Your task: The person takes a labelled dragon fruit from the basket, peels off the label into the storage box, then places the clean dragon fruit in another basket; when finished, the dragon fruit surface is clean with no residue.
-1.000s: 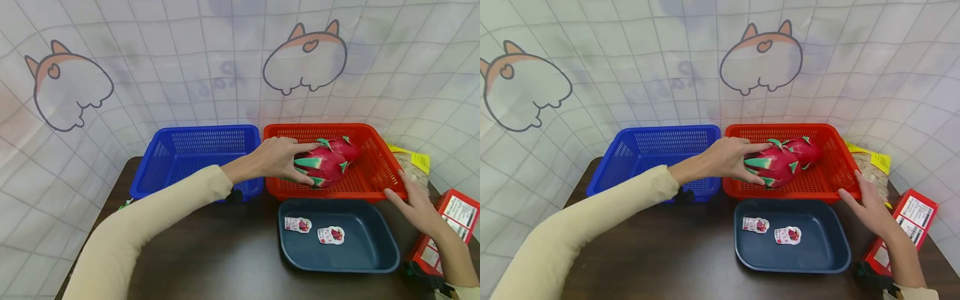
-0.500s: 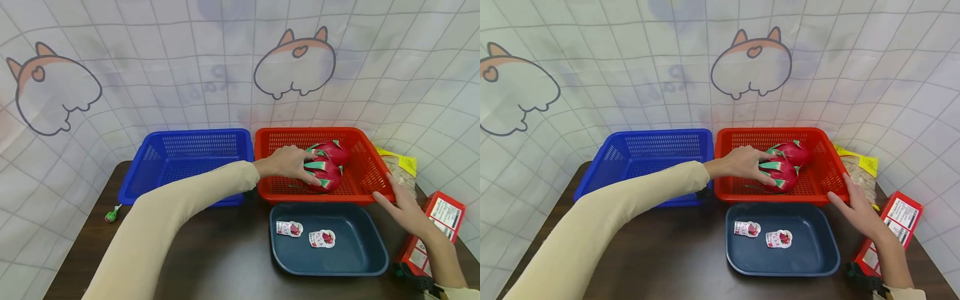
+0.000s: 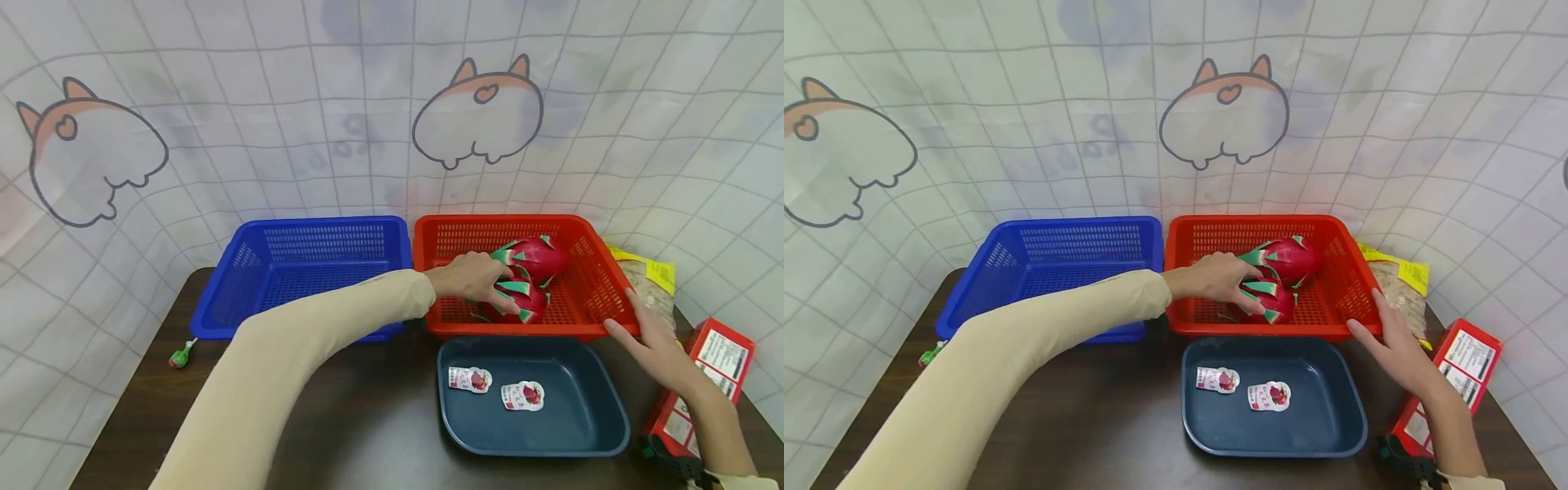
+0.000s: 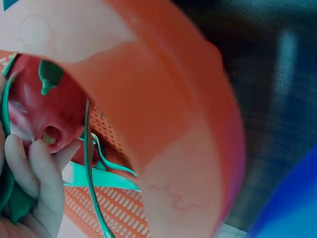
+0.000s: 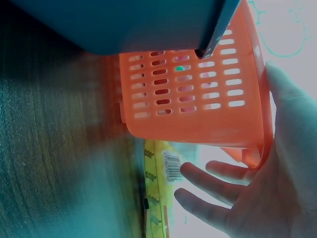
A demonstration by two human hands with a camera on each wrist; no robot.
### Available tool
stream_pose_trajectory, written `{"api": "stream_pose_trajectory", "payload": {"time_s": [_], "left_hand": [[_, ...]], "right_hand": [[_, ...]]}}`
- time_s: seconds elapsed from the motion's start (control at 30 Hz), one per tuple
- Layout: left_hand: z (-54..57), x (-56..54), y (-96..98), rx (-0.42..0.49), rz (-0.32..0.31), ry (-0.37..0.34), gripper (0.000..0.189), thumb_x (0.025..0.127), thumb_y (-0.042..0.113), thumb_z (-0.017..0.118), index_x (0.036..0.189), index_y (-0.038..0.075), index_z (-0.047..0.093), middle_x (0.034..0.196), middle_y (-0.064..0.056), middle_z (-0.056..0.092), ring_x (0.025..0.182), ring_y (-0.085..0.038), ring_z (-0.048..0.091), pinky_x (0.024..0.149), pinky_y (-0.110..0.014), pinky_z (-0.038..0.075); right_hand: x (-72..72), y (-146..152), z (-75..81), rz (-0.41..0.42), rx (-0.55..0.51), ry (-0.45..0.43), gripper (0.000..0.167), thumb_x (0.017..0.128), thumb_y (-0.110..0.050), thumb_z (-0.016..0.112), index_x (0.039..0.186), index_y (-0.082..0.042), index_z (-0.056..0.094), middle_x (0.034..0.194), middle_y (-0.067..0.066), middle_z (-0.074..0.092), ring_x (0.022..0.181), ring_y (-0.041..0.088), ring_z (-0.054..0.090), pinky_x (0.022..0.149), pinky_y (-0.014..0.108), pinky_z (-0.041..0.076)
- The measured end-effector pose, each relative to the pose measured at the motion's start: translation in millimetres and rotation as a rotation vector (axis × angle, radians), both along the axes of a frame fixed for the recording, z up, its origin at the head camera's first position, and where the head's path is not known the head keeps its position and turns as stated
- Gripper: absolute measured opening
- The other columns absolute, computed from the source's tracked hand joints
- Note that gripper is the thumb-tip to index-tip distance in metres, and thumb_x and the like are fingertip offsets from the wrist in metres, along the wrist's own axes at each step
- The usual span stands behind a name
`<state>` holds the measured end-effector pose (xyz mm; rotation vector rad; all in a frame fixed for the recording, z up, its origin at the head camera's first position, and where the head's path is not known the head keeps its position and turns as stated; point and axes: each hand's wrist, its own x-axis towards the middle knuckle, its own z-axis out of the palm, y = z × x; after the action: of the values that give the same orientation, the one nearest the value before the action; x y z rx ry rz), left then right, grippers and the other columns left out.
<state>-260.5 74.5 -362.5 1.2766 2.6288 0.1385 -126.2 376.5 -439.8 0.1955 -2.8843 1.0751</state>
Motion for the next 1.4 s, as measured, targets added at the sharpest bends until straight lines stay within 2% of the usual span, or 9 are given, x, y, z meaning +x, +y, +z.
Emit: {"api": "stream_pose_trajectory", "payload": {"time_s": [0.23, 0.43, 0.6, 0.8, 0.9, 1.0, 1.17, 1.27, 1.4], "left_hand": [[1.9, 4.4, -3.0, -0.075, 0.022, -0.011, 0.074, 0.080, 0.067, 0.063, 0.139, 0.025, 0.053, 0.117, 0.008, 0.067, 0.091, -0.007, 0.057, 0.062, -0.020, 0.047], [6.9, 10.2, -0.6, -0.128, 0.041, 0.037, 0.067, 0.077, 0.062, 0.070, 0.132, 0.024, 0.058, 0.114, 0.009, 0.067, 0.092, -0.007, 0.057, 0.069, -0.021, 0.046], [6.0, 16.4, -2.5, -0.155, 0.048, 0.048, 0.068, 0.076, 0.059, 0.073, 0.133, 0.025, 0.058, 0.119, 0.009, 0.067, 0.097, -0.006, 0.057, 0.071, -0.023, 0.048], [7.1, 15.5, -3.9, -0.148, 0.052, 0.014, 0.060, 0.079, 0.051, 0.074, 0.132, 0.024, 0.061, 0.116, 0.008, 0.069, 0.094, -0.007, 0.059, 0.070, -0.024, 0.051], [6.7, 15.8, -7.4, -0.136, 0.046, -0.009, 0.062, 0.082, 0.047, 0.073, 0.137, 0.023, 0.056, 0.121, 0.006, 0.068, 0.097, -0.009, 0.059, 0.077, -0.025, 0.053], [3.6, 18.7, -14.2, -0.136, 0.050, -0.030, 0.066, 0.084, 0.045, 0.072, 0.142, 0.022, 0.051, 0.128, 0.006, 0.064, 0.107, -0.010, 0.058, 0.090, -0.027, 0.052], [1.2, 25.1, -23.5, -0.115, 0.043, -0.068, 0.066, 0.085, 0.040, 0.072, 0.143, 0.020, 0.048, 0.133, 0.003, 0.060, 0.118, -0.014, 0.055, 0.101, -0.033, 0.048], [3.6, 26.5, -26.8, -0.100, 0.023, -0.064, 0.064, 0.087, 0.040, 0.070, 0.143, 0.019, 0.047, 0.135, 0.001, 0.059, 0.120, -0.015, 0.054, 0.103, -0.034, 0.047], [6.9, 24.5, -32.6, -0.072, 0.014, -0.064, 0.058, 0.092, 0.041, 0.064, 0.142, 0.018, 0.046, 0.136, 0.000, 0.057, 0.122, -0.015, 0.053, 0.107, -0.033, 0.044]], "right_hand": [[3.4, -3.1, -1.4, -0.010, -0.013, 0.000, 0.083, 0.096, -0.032, 0.056, 0.157, -0.013, 0.002, 0.143, 0.029, 0.032, 0.113, 0.038, 0.038, 0.066, 0.014, 0.046], [3.2, -1.4, -1.1, -0.005, -0.016, 0.026, 0.082, 0.096, -0.028, 0.057, 0.157, -0.014, 0.004, 0.141, 0.027, 0.035, 0.109, 0.024, 0.037, 0.066, 0.013, 0.048], [3.8, -1.7, -2.9, 0.002, -0.026, 0.029, 0.083, 0.095, -0.026, 0.059, 0.157, -0.012, 0.005, 0.142, 0.028, 0.033, 0.110, 0.025, 0.036, 0.066, 0.013, 0.048], [3.8, -3.3, -2.3, -0.007, -0.029, 0.024, 0.083, 0.095, -0.027, 0.059, 0.157, -0.014, 0.004, 0.142, 0.028, 0.034, 0.108, 0.009, 0.036, 0.068, 0.012, 0.047], [3.2, -3.8, -2.0, -0.007, -0.034, 0.032, 0.082, 0.095, -0.026, 0.059, 0.157, -0.013, 0.006, 0.141, 0.028, 0.036, 0.104, 0.002, 0.037, 0.068, 0.012, 0.048], [3.1, -6.4, -3.9, -0.001, -0.045, 0.007, 0.082, 0.096, -0.026, 0.058, 0.157, -0.012, 0.006, 0.141, 0.028, 0.036, 0.108, 0.010, 0.041, 0.067, 0.014, 0.049], [3.9, -7.1, -4.5, -0.015, -0.045, -0.067, 0.084, 0.097, -0.032, 0.055, 0.157, -0.012, -0.001, 0.145, 0.031, 0.030, 0.115, 0.040, 0.041, 0.067, 0.015, 0.048], [4.0, -4.9, -1.8, -0.021, -0.037, -0.063, 0.084, 0.097, -0.033, 0.054, 0.157, -0.012, -0.002, 0.145, 0.031, 0.030, 0.115, 0.042, 0.041, 0.067, 0.015, 0.047], [1.2, -4.4, 2.5, -0.007, -0.037, -0.031, 0.083, 0.097, -0.031, 0.055, 0.157, -0.013, 0.000, 0.145, 0.029, 0.032, 0.113, 0.034, 0.042, 0.067, 0.014, 0.048]]}}
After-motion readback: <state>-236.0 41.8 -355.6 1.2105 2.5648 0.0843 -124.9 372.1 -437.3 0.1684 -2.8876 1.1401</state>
